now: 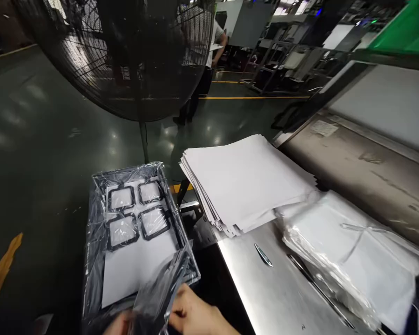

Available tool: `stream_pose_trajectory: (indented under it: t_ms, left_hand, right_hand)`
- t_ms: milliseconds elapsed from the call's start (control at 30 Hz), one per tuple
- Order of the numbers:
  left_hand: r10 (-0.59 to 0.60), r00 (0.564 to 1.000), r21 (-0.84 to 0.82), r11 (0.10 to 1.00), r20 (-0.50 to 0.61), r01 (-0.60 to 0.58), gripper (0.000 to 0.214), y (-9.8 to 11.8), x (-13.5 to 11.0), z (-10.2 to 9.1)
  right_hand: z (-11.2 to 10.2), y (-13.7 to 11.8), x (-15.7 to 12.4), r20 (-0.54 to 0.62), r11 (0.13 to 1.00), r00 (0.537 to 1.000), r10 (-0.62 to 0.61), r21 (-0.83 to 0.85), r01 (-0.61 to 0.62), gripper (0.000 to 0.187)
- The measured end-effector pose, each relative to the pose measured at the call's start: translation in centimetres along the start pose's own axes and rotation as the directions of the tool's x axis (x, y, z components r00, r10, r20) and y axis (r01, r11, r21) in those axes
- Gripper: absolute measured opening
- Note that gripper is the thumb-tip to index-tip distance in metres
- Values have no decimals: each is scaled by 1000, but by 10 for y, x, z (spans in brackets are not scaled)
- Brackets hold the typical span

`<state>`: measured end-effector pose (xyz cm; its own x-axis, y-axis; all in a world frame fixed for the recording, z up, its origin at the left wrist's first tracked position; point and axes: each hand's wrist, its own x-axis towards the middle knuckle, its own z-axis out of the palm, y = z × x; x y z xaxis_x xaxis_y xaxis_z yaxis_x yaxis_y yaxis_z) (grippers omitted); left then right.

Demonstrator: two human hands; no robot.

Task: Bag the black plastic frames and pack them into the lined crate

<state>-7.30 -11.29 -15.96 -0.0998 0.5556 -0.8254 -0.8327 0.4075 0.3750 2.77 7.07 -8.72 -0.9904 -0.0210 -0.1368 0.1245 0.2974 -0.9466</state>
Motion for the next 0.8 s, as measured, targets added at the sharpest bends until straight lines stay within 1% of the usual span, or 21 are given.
stream_pose_trajectory:
  t_ms: [67,133,167,200,233,300,333,367,433,500,600,633,700,767,800]
  left_hand:
    - [16,999,8,1000,-36,-16,27,5,7,-7]
    - [50,997,25,999,-65,-49,20,22,16,-20]
    - [72,994,36,997,-80,-69,16,34,21,-30]
    - [105,990,61,993,-95,-99,12,48,26,-43]
    - [123,986,102,988,-108,-112,12,63,31,-57]
    - [138,984,205,972,-113,-113,15,91,43,-85]
    - [139,985,269,957,-97,-109,17,102,50,-98]
    - [146,984,341,935,-104,-103,14,111,59,-108]
    - [163,977,466,881,-141,-80,11,120,80,-121]
    - [195,961,560,827,-196,-54,12,118,102,-124]
    - [256,930,667,745,-265,-15,19,99,125,-122]
    - [280,918,701,713,-281,-2,21,90,128,-121]
    - [329,899,765,644,-289,11,24,76,126,-120]
    - [386,883,821,570,-266,-2,24,70,116,-118]
    - [402,883,841,541,-240,-18,25,71,111,-115]
  right_hand:
    - [1,2,-1,25,998,998,-50,-48,51,18]
    - [2,9,0,19,995,998,-58,-82,59,19]
    - [2,14,1,-13,995,999,-30,-91,29,23]
    - [2,20,0,-70,995,997,22,-94,-29,26]
    - [2,26,-2,-140,991,986,91,-87,-104,28]
    - [0,37,-10,-256,969,942,218,-62,-241,27]
    - [0,42,-15,-293,954,917,270,-45,-295,26]
    - [0,45,-21,-312,942,898,309,-29,-334,25]
    - [1,47,-32,-317,926,878,358,-1,-378,24]
    - [4,44,-40,-311,917,870,383,18,-398,23]
    - [9,39,-48,-315,913,862,396,36,-406,23]
    - [11,38,-50,-324,913,859,396,38,-406,23]
    - [15,39,-53,-338,915,857,389,34,-402,22]
    - [19,44,-56,-347,918,859,377,16,-397,20]
    - [21,48,-56,-349,919,860,371,4,-395,19]
